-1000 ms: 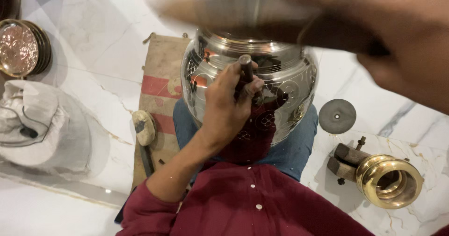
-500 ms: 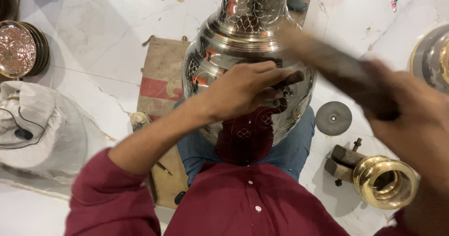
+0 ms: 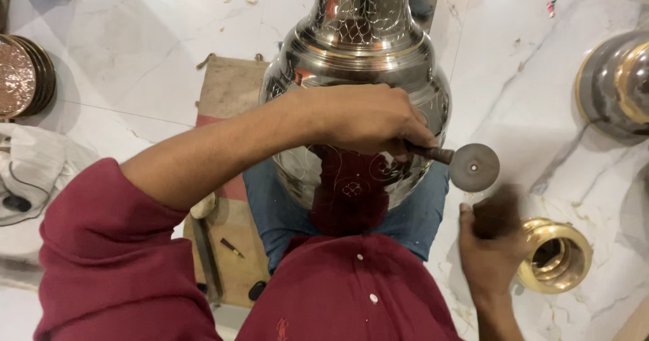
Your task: The person sits on the floor with a large engraved metal vase held between their legs. They hold a small punch against the vase surface with one hand and strike it with a wooden mallet in the other hand, working decorative patterns into the metal, repositioning the punch repeatedly around the body of the vase.
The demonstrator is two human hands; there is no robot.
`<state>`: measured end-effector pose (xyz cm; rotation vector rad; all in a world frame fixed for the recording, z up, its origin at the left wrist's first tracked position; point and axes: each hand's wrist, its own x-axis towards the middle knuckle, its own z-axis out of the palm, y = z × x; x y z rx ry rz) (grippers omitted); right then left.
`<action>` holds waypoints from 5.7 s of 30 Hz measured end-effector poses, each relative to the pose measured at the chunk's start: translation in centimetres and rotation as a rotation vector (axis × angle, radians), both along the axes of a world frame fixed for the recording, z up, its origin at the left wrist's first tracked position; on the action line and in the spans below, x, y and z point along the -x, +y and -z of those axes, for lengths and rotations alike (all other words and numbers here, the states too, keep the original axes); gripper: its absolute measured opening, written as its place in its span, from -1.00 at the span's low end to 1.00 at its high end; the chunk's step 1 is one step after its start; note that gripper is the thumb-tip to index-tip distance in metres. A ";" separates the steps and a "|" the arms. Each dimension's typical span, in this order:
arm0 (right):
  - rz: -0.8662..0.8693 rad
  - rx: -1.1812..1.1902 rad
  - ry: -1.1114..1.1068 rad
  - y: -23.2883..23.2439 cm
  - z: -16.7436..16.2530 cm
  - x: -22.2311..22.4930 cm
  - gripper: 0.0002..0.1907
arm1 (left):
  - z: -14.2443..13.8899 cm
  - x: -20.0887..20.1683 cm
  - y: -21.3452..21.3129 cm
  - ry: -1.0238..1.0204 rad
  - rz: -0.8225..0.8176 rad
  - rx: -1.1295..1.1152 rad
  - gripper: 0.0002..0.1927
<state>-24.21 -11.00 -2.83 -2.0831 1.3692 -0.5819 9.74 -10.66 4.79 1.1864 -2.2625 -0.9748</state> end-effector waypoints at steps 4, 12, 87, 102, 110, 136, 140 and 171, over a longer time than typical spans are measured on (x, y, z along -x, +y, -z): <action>0.008 0.162 -0.146 1.5 0.6 0.3 -0.52 | 0.0 0.1 -0.4 0.037 0.024 -0.073 -0.60; -0.135 -0.050 0.292 0.4 -0.2 0.0 -0.05 | 1.1 -1.1 -0.7 0.107 -0.224 -0.097 -0.47; -0.100 -0.309 0.036 1.9 4.1 1.5 0.10 | 3.3 0.7 4.2 -0.073 -0.473 0.307 -0.43; -0.425 0.620 0.166 -4.6 -6.4 0.8 -0.23 | 3.5 0.5 4.8 -0.053 -0.328 0.481 -0.45; -0.714 0.848 0.481 -4.9 -16.0 -4.8 -0.21 | 7.2 5.0 8.7 0.275 -0.913 0.543 -0.65; -0.463 0.695 0.171 -3.6 -7.2 -1.0 -0.27 | 4.6 0.9 6.4 -0.059 -0.408 0.551 -0.55; -0.299 0.393 0.095 -1.4 -0.4 1.6 -0.12 | 3.5 0.7 5.2 0.077 -0.403 0.467 -0.57; -0.425 0.259 -0.157 -4.6 -4.2 -1.1 -0.20 | 1.9 0.1 5.0 -0.007 -0.331 0.421 -0.45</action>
